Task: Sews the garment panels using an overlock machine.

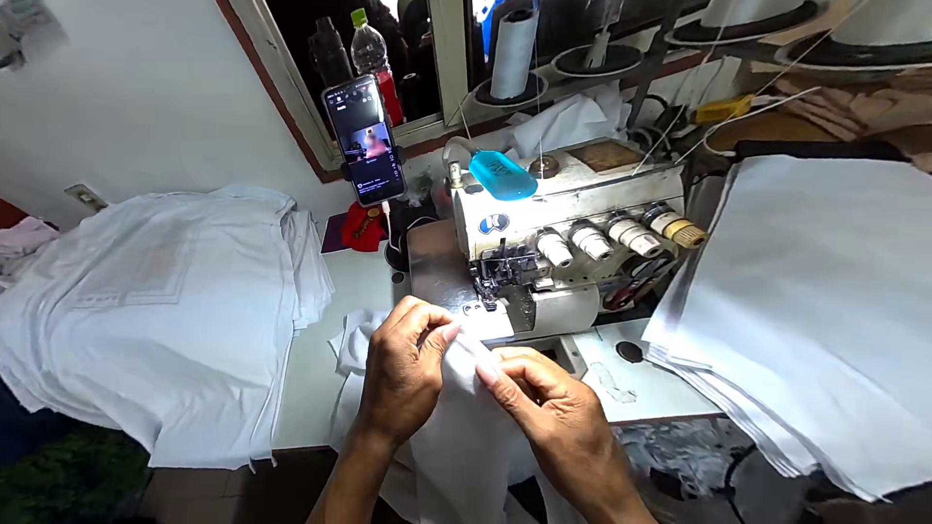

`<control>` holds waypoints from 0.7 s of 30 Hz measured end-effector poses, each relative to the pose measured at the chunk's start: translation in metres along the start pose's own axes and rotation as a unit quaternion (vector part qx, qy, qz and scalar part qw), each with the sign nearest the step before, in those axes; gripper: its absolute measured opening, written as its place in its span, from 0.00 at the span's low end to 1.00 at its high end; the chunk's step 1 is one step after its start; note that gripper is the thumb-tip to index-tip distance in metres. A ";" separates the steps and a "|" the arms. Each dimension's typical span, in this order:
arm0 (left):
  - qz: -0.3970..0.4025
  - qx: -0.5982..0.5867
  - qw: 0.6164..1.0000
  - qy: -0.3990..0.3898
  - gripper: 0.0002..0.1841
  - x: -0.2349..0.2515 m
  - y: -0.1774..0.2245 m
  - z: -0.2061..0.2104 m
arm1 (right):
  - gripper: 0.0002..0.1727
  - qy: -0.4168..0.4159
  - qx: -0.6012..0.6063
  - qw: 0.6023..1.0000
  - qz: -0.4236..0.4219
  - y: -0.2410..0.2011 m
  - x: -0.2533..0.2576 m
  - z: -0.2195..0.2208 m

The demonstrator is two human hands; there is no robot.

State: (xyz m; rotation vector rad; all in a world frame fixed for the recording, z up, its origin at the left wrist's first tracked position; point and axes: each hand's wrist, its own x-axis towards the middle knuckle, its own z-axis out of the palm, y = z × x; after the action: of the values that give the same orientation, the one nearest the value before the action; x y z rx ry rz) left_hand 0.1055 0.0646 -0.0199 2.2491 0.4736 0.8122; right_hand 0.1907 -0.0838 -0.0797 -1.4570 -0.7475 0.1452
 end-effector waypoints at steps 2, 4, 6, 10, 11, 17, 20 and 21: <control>0.001 0.015 1.000 0.011 0.05 0.001 -0.003 0.005 | 0.11 0.029 -0.014 0.999 0.009 0.003 0.000 0.002; 0.005 0.041 0.999 0.016 0.05 0.003 -0.003 0.010 | 0.10 0.059 -0.035 0.997 0.040 0.003 0.001 0.003; 0.019 0.078 0.997 0.010 0.04 0.015 -0.002 0.017 | 0.08 0.092 -0.070 0.990 0.086 0.002 0.007 0.001; 0.039 0.118 0.992 -0.008 0.02 0.032 -0.019 0.047 | 0.10 0.104 -0.101 0.979 0.143 0.017 0.013 -0.008; 0.039 0.138 0.990 -0.013 0.05 0.030 -0.022 0.054 | 0.10 0.098 -0.084 0.980 0.149 0.020 0.010 -0.012; 0.008 0.334 0.936 -0.113 0.25 0.038 -0.017 0.069 | 0.09 0.089 0.009 0.979 0.183 0.011 0.008 -0.019; 0.005 0.338 0.931 -0.139 0.22 0.057 -0.020 0.067 | 0.09 0.107 0.014 0.980 0.166 0.016 0.020 -0.011; 0.008 0.343 0.929 -0.139 0.23 0.060 -0.022 0.066 | 0.10 0.109 0.012 0.981 0.161 0.017 0.021 -0.009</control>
State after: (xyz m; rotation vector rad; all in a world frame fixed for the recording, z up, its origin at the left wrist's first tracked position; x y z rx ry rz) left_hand 0.1918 0.0800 -0.0484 2.9536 0.6764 0.3357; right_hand 0.2180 -0.0779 -0.0873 -1.5350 -0.3280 0.2368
